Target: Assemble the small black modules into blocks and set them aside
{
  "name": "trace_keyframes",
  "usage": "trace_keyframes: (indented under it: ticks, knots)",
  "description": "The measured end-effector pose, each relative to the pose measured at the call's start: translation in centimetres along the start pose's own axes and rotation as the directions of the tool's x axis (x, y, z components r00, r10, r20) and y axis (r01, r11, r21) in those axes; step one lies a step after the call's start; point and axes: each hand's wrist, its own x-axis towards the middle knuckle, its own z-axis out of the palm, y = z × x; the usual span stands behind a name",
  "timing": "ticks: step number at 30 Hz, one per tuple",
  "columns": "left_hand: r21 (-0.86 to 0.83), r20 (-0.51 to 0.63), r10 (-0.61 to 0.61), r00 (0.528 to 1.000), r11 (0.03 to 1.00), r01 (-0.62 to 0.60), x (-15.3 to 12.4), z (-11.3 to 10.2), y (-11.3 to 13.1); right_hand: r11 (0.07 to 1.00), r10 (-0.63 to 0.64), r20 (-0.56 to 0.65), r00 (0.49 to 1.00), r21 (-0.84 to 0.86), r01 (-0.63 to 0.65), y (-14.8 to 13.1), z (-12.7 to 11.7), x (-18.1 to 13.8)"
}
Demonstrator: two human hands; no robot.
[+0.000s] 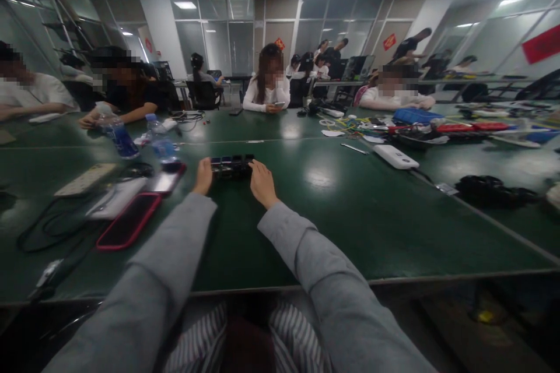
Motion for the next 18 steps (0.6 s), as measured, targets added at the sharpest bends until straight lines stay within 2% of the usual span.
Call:
trace_keyframes:
  ticks: [5,11,14,18]
  knots:
    - [0.244,0.012,0.146,0.989,0.959,-0.144,-1.2,-0.7,-0.4,0.995,-0.093,0.073,0.993,-0.024,0.095,0.2,0.9,-0.3]
    - [0.479,0.085,0.330,0.940,0.814,-0.329,-2.2,-2.1,0.6,0.997,-0.082,0.043,0.996,-0.005,0.082,0.3,0.8,-0.4]
    - [0.481,0.149,0.313,0.938,0.806,-0.345,-1.6,-3.2,0.5,0.997,-0.073,0.047,0.996,0.013,0.073,0.2,0.4,-0.4]
    - [0.441,0.270,0.181,0.946,0.850,-0.289,-0.4,-4.4,-0.9,0.998,-0.058,0.060,0.997,0.035,0.056,0.3,0.4,-0.3]
